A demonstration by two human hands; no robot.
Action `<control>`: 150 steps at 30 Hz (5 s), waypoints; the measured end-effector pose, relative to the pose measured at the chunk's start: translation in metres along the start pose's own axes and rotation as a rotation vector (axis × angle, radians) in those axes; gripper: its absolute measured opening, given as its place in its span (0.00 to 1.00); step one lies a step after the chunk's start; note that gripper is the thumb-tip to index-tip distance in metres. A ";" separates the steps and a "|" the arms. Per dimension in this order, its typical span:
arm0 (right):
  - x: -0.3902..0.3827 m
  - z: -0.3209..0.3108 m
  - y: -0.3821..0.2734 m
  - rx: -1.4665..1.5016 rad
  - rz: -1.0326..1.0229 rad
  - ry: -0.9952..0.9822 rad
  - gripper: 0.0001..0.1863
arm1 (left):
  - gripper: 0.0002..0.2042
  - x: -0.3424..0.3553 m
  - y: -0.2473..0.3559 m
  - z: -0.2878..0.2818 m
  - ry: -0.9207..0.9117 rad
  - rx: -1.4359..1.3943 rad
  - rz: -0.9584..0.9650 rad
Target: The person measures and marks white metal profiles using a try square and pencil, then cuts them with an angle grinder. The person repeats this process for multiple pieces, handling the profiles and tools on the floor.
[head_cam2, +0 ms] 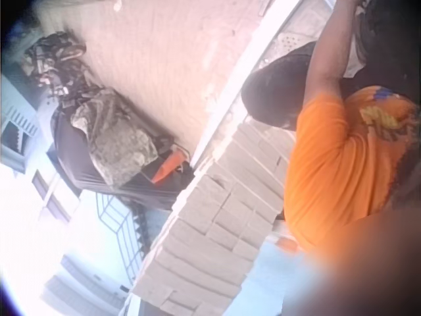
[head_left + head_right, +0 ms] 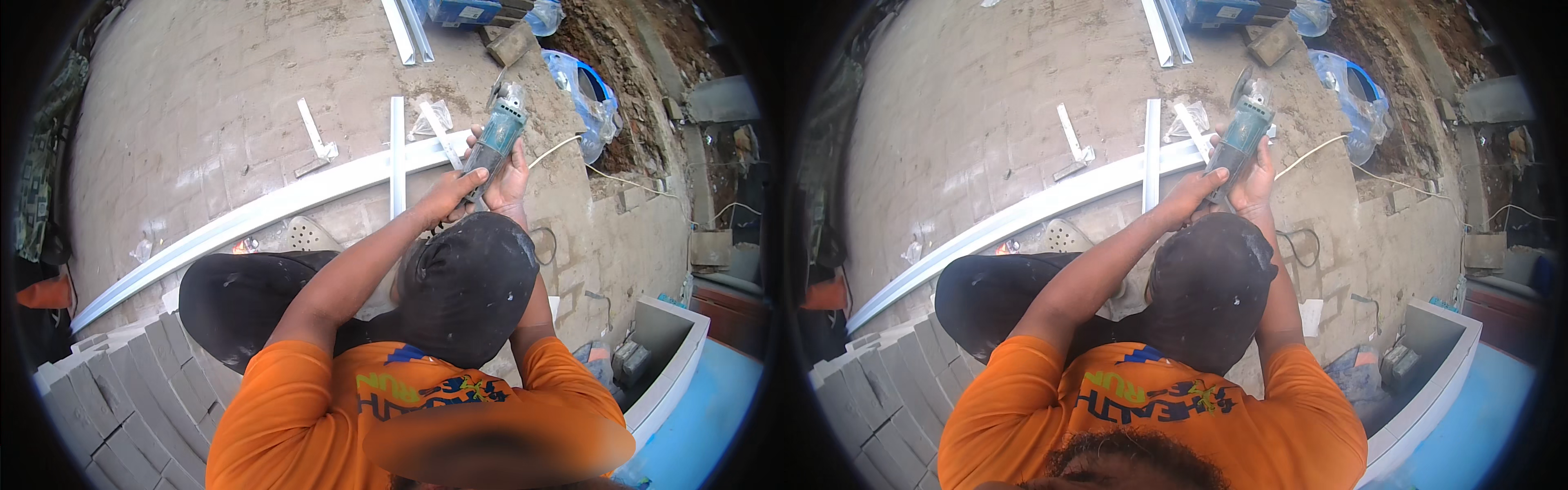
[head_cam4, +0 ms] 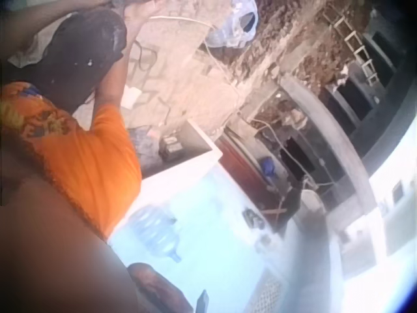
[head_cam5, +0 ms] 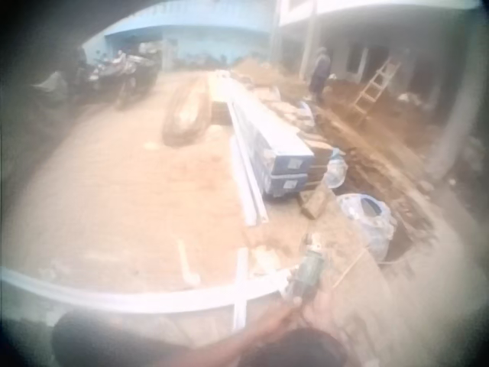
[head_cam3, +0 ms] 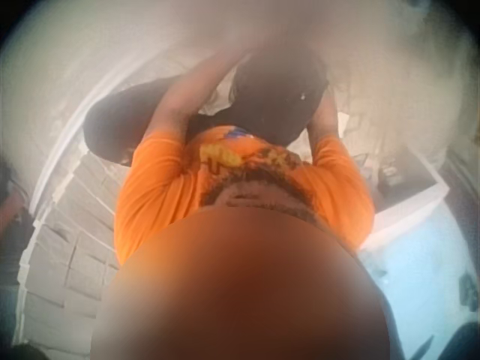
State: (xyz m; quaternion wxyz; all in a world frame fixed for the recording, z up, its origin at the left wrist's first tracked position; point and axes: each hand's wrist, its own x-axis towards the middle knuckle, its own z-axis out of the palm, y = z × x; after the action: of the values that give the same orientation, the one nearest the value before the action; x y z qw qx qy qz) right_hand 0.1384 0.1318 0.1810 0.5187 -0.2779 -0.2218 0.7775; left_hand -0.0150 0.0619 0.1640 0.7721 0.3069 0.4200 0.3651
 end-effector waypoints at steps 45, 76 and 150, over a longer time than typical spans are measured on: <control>0.209 -0.014 0.112 -1.076 0.632 -0.296 0.34 | 0.24 0.067 -0.062 -0.239 1.054 0.808 -0.240; 0.214 0.003 0.109 -1.319 0.761 -0.486 0.37 | 0.22 0.047 -0.075 -0.233 1.025 0.741 -0.129; 0.239 -0.015 0.128 -1.363 0.765 -0.547 0.36 | 0.21 0.050 -0.070 -0.235 1.000 0.710 -0.205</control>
State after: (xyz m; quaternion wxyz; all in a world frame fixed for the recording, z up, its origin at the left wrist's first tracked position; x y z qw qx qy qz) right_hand -0.0124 0.3089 0.0403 -0.1363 -0.3887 -0.6528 0.6357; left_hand -0.1794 0.1041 -0.0193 0.3638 0.2948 0.8540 0.2268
